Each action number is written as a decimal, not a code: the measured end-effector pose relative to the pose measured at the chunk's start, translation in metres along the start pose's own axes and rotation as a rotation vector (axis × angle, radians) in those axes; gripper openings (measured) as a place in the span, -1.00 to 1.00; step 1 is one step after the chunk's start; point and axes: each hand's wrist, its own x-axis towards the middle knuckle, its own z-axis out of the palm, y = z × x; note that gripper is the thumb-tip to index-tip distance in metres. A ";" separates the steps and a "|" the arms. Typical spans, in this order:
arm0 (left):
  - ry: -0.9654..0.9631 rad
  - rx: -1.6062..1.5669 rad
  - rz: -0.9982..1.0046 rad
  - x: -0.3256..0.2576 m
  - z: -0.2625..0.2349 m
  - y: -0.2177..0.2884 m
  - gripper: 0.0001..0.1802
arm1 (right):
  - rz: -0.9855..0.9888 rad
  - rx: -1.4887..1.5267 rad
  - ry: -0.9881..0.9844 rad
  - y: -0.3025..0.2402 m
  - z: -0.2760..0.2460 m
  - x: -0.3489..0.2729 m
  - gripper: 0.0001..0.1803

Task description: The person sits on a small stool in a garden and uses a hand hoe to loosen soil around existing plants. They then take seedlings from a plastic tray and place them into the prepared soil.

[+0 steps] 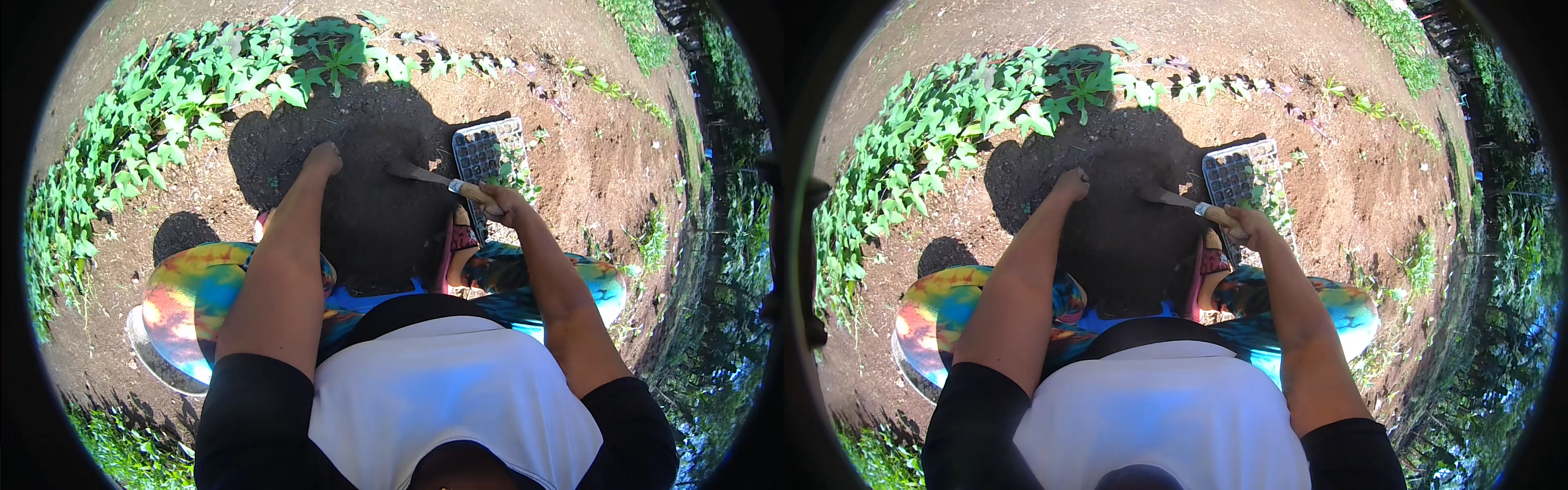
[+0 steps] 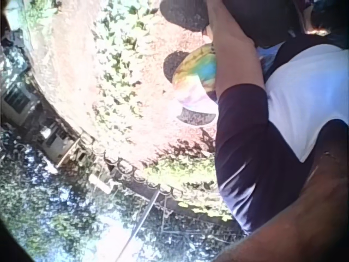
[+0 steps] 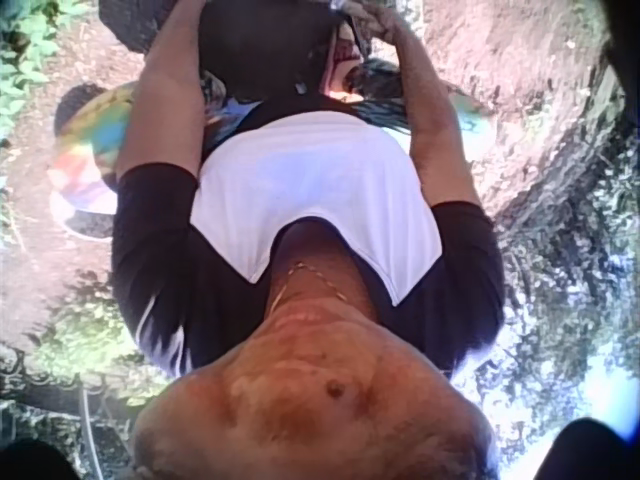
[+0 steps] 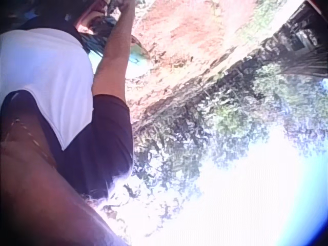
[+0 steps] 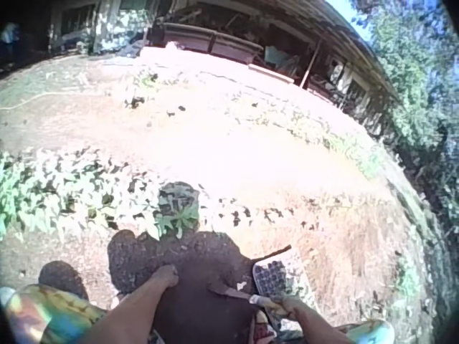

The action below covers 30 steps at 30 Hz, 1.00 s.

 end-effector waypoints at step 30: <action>0.554 -0.341 -0.287 -0.032 -0.013 -0.017 -0.71 | -0.833 -1.631 0.051 -0.177 0.048 -0.059 -0.54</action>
